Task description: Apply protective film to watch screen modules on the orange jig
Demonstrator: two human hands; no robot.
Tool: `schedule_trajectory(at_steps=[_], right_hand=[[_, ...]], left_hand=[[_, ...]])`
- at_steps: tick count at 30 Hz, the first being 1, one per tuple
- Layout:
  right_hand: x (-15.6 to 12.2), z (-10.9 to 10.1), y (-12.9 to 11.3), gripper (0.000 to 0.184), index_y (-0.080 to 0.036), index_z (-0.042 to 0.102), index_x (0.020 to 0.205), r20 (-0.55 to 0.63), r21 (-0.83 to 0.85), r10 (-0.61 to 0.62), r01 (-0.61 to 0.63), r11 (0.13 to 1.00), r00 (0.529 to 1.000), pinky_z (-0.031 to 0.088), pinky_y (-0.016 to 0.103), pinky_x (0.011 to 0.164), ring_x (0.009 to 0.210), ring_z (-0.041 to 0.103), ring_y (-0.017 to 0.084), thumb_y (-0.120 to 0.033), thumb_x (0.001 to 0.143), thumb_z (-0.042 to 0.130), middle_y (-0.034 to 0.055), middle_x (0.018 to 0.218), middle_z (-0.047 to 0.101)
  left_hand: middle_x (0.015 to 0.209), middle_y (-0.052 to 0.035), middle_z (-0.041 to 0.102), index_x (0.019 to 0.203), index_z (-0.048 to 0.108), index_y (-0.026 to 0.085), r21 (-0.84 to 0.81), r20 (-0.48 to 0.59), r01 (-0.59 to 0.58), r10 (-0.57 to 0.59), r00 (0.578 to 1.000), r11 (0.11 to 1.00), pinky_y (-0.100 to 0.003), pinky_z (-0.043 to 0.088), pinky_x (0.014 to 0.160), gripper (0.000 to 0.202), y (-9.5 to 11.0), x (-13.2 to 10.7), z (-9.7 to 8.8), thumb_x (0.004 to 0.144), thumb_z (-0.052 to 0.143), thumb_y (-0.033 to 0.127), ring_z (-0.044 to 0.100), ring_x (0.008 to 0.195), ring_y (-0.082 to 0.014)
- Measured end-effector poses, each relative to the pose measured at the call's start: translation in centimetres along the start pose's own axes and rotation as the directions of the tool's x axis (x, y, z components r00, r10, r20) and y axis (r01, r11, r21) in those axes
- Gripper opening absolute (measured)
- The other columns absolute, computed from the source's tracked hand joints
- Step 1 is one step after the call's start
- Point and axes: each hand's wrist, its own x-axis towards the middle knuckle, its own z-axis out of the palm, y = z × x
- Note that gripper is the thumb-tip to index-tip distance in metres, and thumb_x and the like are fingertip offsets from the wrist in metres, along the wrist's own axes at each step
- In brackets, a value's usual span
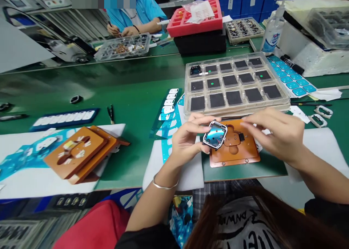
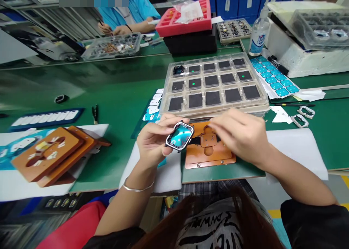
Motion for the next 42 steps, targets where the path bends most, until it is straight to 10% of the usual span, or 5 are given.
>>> schedule_trajectory(at_steps=[15, 20, 23, 26, 42], right_hand=[[-0.6, 1.8, -1.0, 0.013, -0.017, 0.069, 0.103, -0.068, 0.212, -0.357, 0.363, 0.907, 0.932, 0.052, 0.023, 0.059, 0.070, 0.070, 0.012, -0.011, 0.092, 0.064, 0.0031, 0.086, 0.077], [-0.8, 1.9, -0.6, 0.014, -0.017, 0.068, 0.100, -0.065, 0.203, -0.398, 0.402, 0.893, 0.915, 0.053, 0.025, 0.058, 0.071, 0.071, 0.014, -0.008, 0.091, 0.063, 0.0044, 0.087, 0.078], [-0.9, 1.9, -0.4, 0.014, -0.016, 0.068, 0.101, -0.027, 0.207, -0.431, 0.427, 0.880, 0.902, 0.055, 0.026, 0.060, 0.073, 0.072, 0.015, -0.008, 0.091, 0.065, 0.0058, 0.089, 0.078], [-0.9, 1.8, -0.3, 0.014, -0.016, 0.068, 0.101, 0.009, 0.209, -0.460, 0.448, 0.869, 0.888, 0.056, 0.026, 0.062, 0.073, 0.073, 0.015, -0.006, 0.090, 0.066, 0.0058, 0.090, 0.079], [-0.7, 1.3, -0.1, 0.013, -0.014, 0.069, 0.097, 0.081, 0.127, -0.573, 0.562, 0.818, 0.816, 0.049, 0.029, 0.059, 0.068, 0.067, 0.016, -0.007, 0.094, 0.059, 0.0049, 0.084, 0.077]], left_hand=[[0.106, -0.0053, 0.078, 0.077, 0.063, 0.022, 0.100, -0.180, 0.067, -0.048, 0.983, 0.993, -0.043, 0.053, 0.089, 0.037, -0.6, 0.6, -2.2, 0.070, 0.086, 0.050, 0.070, 0.099, -0.0231], [0.111, -0.0047, 0.071, 0.093, 0.054, 0.022, 0.365, -0.761, 0.626, -0.166, 0.627, 0.689, -0.030, 0.053, 0.090, 0.028, -2.2, 0.2, -8.7, 0.085, 0.069, 0.045, 0.068, 0.110, -0.0188], [0.106, -0.0058, 0.070, 0.091, 0.055, 0.019, 0.331, -0.887, 0.915, -0.256, 0.385, 0.230, -0.029, 0.051, 0.089, 0.016, -3.6, -0.8, -11.6, 0.084, 0.068, 0.026, 0.068, 0.100, -0.0187], [0.094, -0.0056, 0.069, 0.083, 0.057, 0.019, 0.295, -0.898, 0.954, -0.325, 0.296, 0.054, -0.035, 0.049, 0.093, 0.017, -4.9, -1.7, -12.3, 0.080, 0.073, 0.021, 0.065, 0.101, -0.0244], [0.157, -0.0096, 0.041, 0.144, 0.049, 0.027, 0.493, -0.774, 0.843, -0.552, 0.311, -0.216, -0.051, 0.039, 0.110, 0.049, -5.6, -0.8, -10.5, 0.100, 0.040, 0.047, 0.037, 0.140, -0.0353]])
